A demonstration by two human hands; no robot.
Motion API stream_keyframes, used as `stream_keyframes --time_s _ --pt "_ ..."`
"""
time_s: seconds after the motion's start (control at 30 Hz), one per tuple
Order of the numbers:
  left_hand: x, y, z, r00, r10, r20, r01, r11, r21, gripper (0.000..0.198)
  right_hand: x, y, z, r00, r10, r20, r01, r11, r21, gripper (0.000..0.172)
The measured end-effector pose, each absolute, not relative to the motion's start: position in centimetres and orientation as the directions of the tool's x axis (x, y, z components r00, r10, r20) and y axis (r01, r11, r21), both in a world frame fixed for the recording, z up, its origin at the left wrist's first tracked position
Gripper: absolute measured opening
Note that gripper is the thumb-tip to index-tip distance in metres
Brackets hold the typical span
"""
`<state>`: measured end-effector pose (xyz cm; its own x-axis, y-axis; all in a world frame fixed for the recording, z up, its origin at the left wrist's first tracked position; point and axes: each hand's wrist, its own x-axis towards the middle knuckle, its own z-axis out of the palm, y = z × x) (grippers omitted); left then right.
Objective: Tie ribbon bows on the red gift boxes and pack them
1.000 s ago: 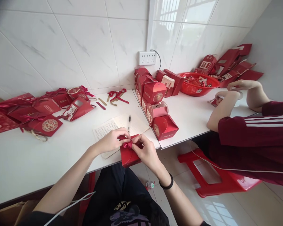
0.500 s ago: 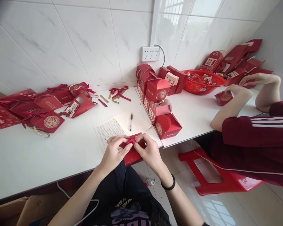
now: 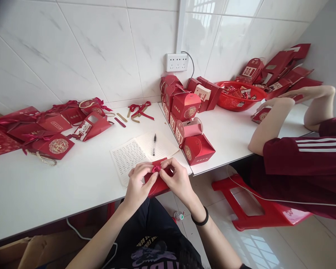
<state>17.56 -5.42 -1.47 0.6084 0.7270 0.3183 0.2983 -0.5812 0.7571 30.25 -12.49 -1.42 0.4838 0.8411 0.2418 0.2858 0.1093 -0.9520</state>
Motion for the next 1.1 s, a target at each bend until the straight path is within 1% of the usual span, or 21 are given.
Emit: stream_keyframes --time_s 0.17,0.3,0.4,0.5,0.6,0.63,0.7,0.77,0.83,0.93,1.1 --pt "17.7 -5.3 -1.7 0.570 0.747 0.343 0.300 -0.578 0.759 0.014 30.9 -12.5 -1.2 0.443 0.870 0.216 0.290 0.088 -0.953 0.018" --pt "17.9 -4.9 -1.5 0.643 0.687 0.339 0.220 -0.590 0.777 0.017 31.8 -12.5 -1.0 0.387 0.898 0.209 0.310 0.087 -0.947 0.016" --pt "18.0 -4.3 -1.4 0.687 0.657 0.312 0.171 -0.563 0.809 0.017 32.6 -12.5 -0.6 0.313 0.930 0.191 0.267 0.107 -0.958 0.014" --pt "18.2 -4.0 -1.4 0.712 0.647 0.273 0.152 -0.522 0.839 0.020 33.1 -12.4 -0.4 0.283 0.942 0.181 0.245 0.111 -0.963 0.011" --pt "18.4 -3.9 -1.4 0.705 0.661 0.258 0.130 -0.477 0.869 0.025 32.9 -12.3 -0.6 0.291 0.936 0.199 0.328 0.098 -0.940 0.007" --pt "18.5 -3.9 -1.5 0.696 0.671 0.256 0.119 -0.459 0.880 0.026 32.8 -12.2 -0.7 0.300 0.927 0.228 0.380 0.103 -0.919 0.007" --pt "18.6 -3.8 -1.5 0.670 0.697 0.254 0.097 -0.422 0.901 0.028 32.4 -12.2 -1.0 0.331 0.873 0.359 0.524 0.147 -0.839 0.006" --pt "18.8 -3.8 -1.6 0.645 0.722 0.250 0.081 -0.390 0.917 0.028 32.1 -12.4 -1.1 0.341 0.770 0.539 0.676 0.197 -0.710 0.006" --pt "18.8 -3.8 -1.5 0.634 0.733 0.246 0.072 -0.373 0.925 0.027 31.8 -12.9 -1.1 0.296 0.695 0.655 0.785 0.213 -0.581 0.004" --pt "18.8 -3.7 -1.5 0.641 0.725 0.252 0.063 -0.376 0.924 0.028 31.4 -13.6 -0.9 0.206 0.702 0.681 0.857 0.206 -0.472 0.003" --pt "18.5 -3.6 -1.5 0.673 0.687 0.276 0.040 -0.406 0.913 0.028 31.1 -13.8 -0.9 0.170 0.698 0.696 0.881 0.209 -0.425 0.006"
